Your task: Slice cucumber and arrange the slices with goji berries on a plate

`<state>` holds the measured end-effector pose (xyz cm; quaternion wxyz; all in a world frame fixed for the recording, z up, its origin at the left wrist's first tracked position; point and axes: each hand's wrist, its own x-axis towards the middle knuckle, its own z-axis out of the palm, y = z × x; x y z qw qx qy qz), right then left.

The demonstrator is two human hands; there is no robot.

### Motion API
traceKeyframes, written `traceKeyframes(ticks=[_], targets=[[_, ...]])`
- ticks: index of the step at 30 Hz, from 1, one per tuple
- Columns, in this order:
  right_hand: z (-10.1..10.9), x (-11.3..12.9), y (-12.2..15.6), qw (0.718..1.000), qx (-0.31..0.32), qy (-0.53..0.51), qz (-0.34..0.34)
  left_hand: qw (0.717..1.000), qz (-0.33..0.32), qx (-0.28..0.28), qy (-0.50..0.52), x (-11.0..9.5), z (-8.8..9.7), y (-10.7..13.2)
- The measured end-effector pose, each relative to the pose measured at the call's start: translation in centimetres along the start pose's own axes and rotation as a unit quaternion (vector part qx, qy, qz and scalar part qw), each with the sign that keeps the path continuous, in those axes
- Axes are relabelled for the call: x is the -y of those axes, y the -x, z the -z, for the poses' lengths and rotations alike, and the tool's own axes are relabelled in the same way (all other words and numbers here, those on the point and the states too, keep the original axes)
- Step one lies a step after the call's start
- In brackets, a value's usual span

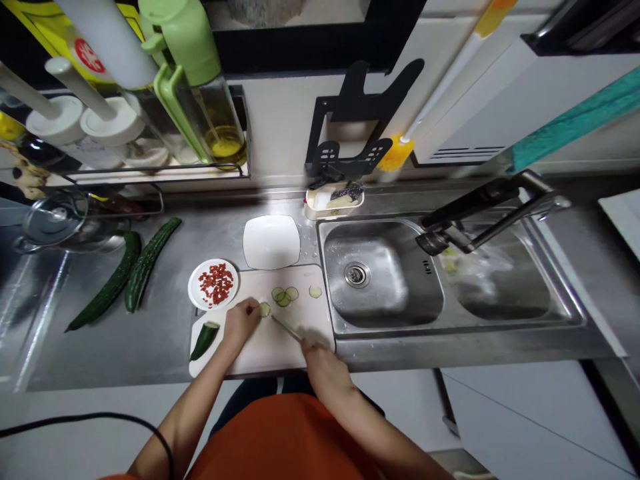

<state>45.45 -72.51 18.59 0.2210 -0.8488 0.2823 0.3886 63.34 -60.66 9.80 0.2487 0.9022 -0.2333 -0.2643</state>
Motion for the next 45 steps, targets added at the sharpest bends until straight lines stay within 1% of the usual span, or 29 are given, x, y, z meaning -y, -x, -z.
traceKeyframes(ticks=[5, 10, 17, 20, 22, 24, 26, 28, 31, 34, 39, 45], targets=[[-0.3, -0.5, 0.4, 1.0, 0.0, 0.007, -0.005, 0.999, 0.018, -0.031, -0.021, 0.8, 1.5, 0.9], [-0.5, -0.3, 0.4, 1.0, -0.001, 0.003, -0.014, 0.994, 0.045, -0.059, -0.085, 1.8, 2.9, 1.3], [-0.9, -0.6, 0.2, 1.0, -0.003, -0.007, -0.008, 0.985, 0.053, -0.051, -0.158, 1.9, 2.8, 1.4], [-0.9, -0.6, 0.2, 1.0, 0.002, -0.013, -0.014, 0.982, 0.043, -0.08, -0.165, 1.9, 2.5, 1.6], [-0.9, -0.6, 0.1, 1.0, -0.002, -0.017, -0.012, 0.985, 0.01, -0.092, -0.148, 1.6, 2.2, 1.4], [-0.9, -0.6, 0.1, 1.0, -0.006, -0.014, -0.008, 0.99, -0.044, -0.078, -0.109, 0.9, 1.8, 0.8], [-1.0, -0.5, 0.0, 1.0, -0.006, -0.009, -0.006, 0.992, -0.089, -0.046, -0.071, -0.2, 1.2, -0.2], [-0.9, -0.4, 0.0, 1.0, -0.003, -0.008, -0.008, 0.993, -0.092, -0.022, -0.063, -1.6, 0.6, -1.4], [-0.8, -0.2, 0.0, 1.0, -0.007, -0.009, -0.013, 0.994, -0.07, 0.028, -0.081, -3.4, -0.2, -3.1], [-0.5, 0.0, 0.1, 1.0, -0.01, -0.013, -0.009, 0.991, -0.064, 0.057, -0.102, -4.5, -0.9, -3.9], [-0.1, 0.2, 0.2, 1.0, -0.001, -0.017, -0.015, 0.987, -0.074, 0.059, -0.13, -5.0, -1.6, -4.1], [-0.4, 0.2, 0.2, 1.0, -0.012, -0.012, -0.009, 0.986, -0.081, 0.057, -0.137, -4.9, -2.0, -4.4]])
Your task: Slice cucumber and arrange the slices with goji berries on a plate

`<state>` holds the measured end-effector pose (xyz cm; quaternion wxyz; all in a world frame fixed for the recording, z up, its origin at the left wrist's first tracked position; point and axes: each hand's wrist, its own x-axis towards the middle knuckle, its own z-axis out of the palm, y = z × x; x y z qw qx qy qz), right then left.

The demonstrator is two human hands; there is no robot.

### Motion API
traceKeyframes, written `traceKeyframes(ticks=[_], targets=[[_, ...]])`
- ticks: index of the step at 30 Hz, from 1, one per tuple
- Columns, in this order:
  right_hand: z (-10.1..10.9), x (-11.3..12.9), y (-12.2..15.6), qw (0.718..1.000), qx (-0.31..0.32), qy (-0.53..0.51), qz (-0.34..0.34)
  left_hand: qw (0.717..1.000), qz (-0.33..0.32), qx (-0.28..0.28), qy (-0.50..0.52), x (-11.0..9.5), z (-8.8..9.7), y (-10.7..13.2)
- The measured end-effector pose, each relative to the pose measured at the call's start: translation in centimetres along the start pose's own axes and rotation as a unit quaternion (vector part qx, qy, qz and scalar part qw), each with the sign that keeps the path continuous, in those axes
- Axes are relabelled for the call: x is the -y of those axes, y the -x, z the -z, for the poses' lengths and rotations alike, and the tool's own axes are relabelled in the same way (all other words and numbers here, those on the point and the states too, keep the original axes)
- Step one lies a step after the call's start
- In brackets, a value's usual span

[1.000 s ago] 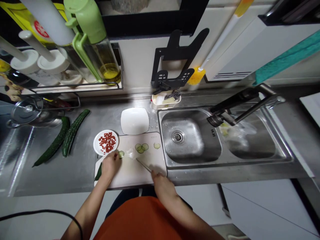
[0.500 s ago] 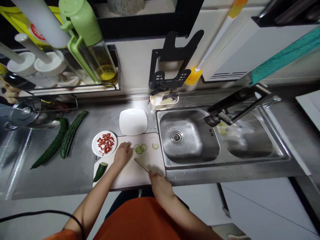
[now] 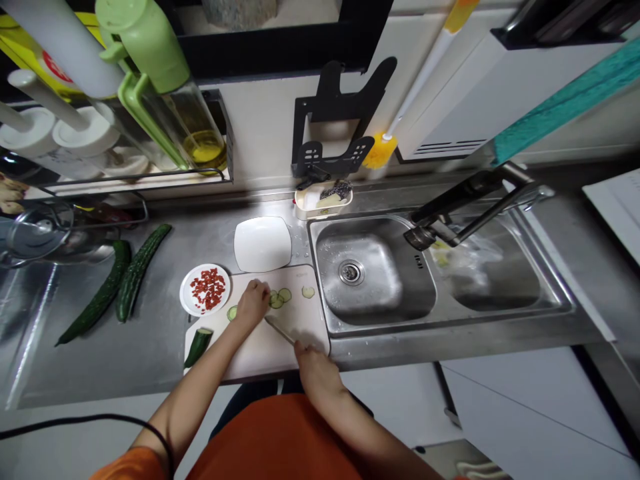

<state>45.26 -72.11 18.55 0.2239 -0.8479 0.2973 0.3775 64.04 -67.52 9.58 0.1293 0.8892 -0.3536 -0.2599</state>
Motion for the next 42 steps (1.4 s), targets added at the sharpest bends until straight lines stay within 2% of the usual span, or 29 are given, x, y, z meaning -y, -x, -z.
traceKeyframes(ticks=[5, 11, 18, 23, 26, 28, 30, 34, 38, 42], targets=[[0.0, 0.0, -0.2, 1.0, 0.006, -0.008, 0.003, 1.0, -0.02, -0.004, 0.013, 0.0, 0.2, 0.2], [0.3, 0.2, -0.1, 1.0, 0.01, -0.004, -0.007, 0.992, -0.043, -0.012, 0.117, 0.8, 0.1, 0.9], [0.3, -0.2, -0.2, 1.0, 0.016, -0.008, 0.004, 0.97, 0.053, -0.032, 0.235, 2.5, -0.3, 1.9], [-0.5, -1.4, -0.2, 1.0, 0.009, -0.014, 0.017, 0.936, 0.086, 0.019, 0.34, 3.9, -0.4, 3.1], [-0.8, -1.9, 0.0, 1.0, 0.008, -0.014, 0.018, 0.92, 0.087, 0.026, 0.382, 4.2, -0.3, 3.7], [-0.7, -2.1, 0.1, 1.0, 0.018, -0.015, 0.013, 0.929, 0.083, 0.027, 0.359, 4.1, -0.1, 3.9], [-0.6, -2.1, 0.2, 0.999, 0.027, -0.018, 0.01, 0.951, 0.077, 0.021, 0.298, 4.1, 0.2, 4.1], [-0.3, -1.6, 0.2, 1.0, 0.014, -0.015, 0.011, 0.982, 0.056, -0.004, 0.182, 4.0, 0.5, 4.3], [-0.2, -0.4, -0.2, 1.0, 0.005, -0.017, 0.011, 0.992, 0.048, -0.011, 0.112, 4.1, 0.2, 4.4], [-0.2, 0.9, -0.8, 1.0, -0.005, -0.016, 0.014, 0.995, 0.035, -0.026, 0.089, 4.3, -0.2, 4.5]])
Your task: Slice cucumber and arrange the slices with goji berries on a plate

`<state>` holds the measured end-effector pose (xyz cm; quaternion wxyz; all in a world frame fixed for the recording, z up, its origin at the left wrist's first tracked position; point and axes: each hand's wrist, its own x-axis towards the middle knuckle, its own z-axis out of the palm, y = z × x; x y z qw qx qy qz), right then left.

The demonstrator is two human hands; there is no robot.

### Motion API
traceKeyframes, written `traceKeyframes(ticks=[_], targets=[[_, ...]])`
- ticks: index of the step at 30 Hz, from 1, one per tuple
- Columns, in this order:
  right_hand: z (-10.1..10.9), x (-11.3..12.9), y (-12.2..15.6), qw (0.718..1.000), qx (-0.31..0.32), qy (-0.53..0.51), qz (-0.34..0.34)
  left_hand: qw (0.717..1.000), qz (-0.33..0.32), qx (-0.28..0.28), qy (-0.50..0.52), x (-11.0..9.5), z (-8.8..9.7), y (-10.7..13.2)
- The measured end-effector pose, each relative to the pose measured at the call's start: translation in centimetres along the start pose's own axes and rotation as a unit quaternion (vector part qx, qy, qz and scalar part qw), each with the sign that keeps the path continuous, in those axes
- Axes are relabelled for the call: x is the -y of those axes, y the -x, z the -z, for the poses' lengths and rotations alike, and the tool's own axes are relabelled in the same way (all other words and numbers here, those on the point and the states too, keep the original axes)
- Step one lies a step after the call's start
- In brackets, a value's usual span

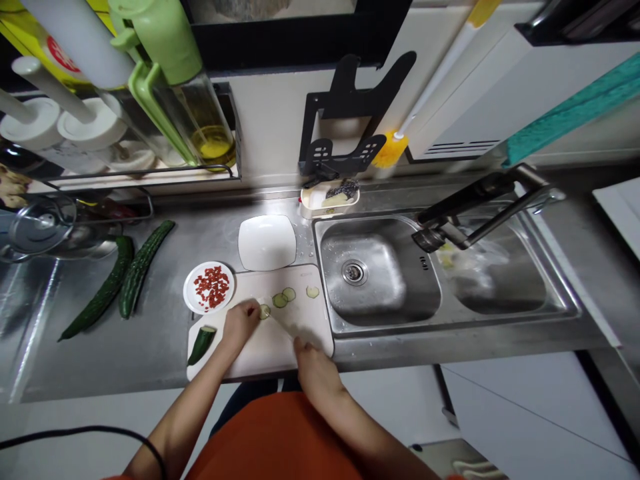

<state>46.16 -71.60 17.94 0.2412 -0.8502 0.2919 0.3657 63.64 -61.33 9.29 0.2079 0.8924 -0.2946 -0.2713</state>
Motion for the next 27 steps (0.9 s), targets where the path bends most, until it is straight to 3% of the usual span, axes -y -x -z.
traceKeyframes(ticks=[16, 27], targets=[[0.0, 1.5, -0.7, 1.0, -0.02, 0.01, -0.001, 1.0, 0.018, -0.004, -0.018, -0.1, -0.1, -0.1], [0.8, 2.4, -0.7, 0.999, 0.016, -0.031, -0.011, 0.999, 0.029, 0.007, -0.032, -0.6, 0.1, -0.3]])
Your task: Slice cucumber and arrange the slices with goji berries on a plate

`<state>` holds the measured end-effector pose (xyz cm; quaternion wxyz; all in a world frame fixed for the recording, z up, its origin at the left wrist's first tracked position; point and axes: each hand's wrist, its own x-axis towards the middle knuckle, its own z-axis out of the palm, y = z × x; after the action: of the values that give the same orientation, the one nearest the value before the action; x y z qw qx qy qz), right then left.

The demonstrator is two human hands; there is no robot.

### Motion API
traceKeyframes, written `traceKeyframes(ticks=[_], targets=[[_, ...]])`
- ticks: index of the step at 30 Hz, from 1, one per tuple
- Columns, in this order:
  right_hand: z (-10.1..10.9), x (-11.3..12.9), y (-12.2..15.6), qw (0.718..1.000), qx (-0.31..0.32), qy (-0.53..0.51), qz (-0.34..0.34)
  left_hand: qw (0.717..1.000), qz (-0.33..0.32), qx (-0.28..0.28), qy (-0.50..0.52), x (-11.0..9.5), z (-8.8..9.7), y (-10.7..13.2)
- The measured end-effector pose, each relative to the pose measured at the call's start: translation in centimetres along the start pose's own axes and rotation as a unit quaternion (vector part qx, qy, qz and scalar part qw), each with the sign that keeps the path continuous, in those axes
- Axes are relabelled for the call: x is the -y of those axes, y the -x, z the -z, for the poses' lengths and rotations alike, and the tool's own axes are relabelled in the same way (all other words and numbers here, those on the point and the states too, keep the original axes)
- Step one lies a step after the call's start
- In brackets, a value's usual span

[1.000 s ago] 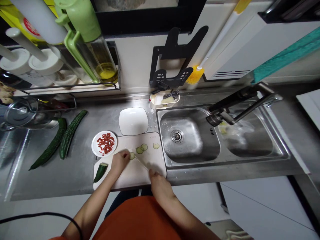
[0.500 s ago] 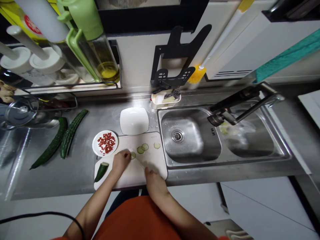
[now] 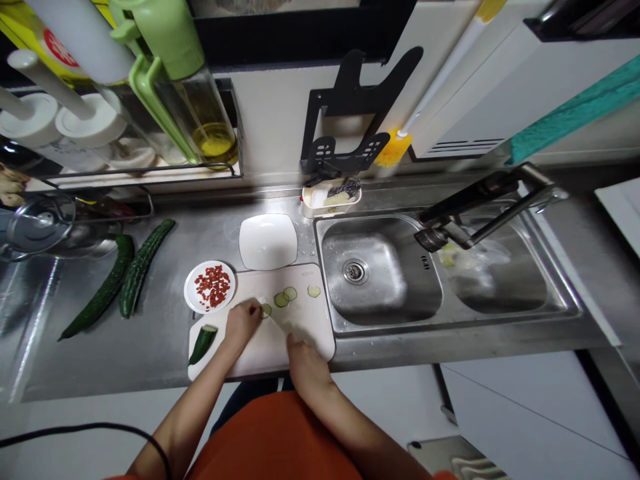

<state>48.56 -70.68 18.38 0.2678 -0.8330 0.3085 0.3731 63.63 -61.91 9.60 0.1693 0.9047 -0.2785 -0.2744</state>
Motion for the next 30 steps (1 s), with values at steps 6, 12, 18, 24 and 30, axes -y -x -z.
traceKeyframes(ticks=[6, 12, 18, 24, 30], targets=[[-1.0, -1.2, 0.6, 1.0, 0.01, -0.001, -0.002, 1.0, -0.01, -0.008, 0.009, 0.2, -0.2, 0.0], [-1.5, -3.1, 1.6, 1.0, 0.029, -0.009, -0.006, 0.999, -0.018, -0.023, 0.02, 0.5, 0.0, 0.5], [-1.0, -3.3, 1.7, 0.999, 0.038, -0.009, -0.013, 0.998, -0.007, -0.058, 0.031, 2.0, 1.5, 1.1], [-1.1, -3.3, 1.6, 0.999, 0.035, -0.005, -0.015, 0.996, 0.037, -0.083, 0.026, 3.6, 2.7, 1.9], [-1.1, -3.3, 1.6, 0.999, 0.036, 0.0, -0.016, 0.995, 0.046, -0.085, 0.0, 4.1, 2.8, 2.1]])
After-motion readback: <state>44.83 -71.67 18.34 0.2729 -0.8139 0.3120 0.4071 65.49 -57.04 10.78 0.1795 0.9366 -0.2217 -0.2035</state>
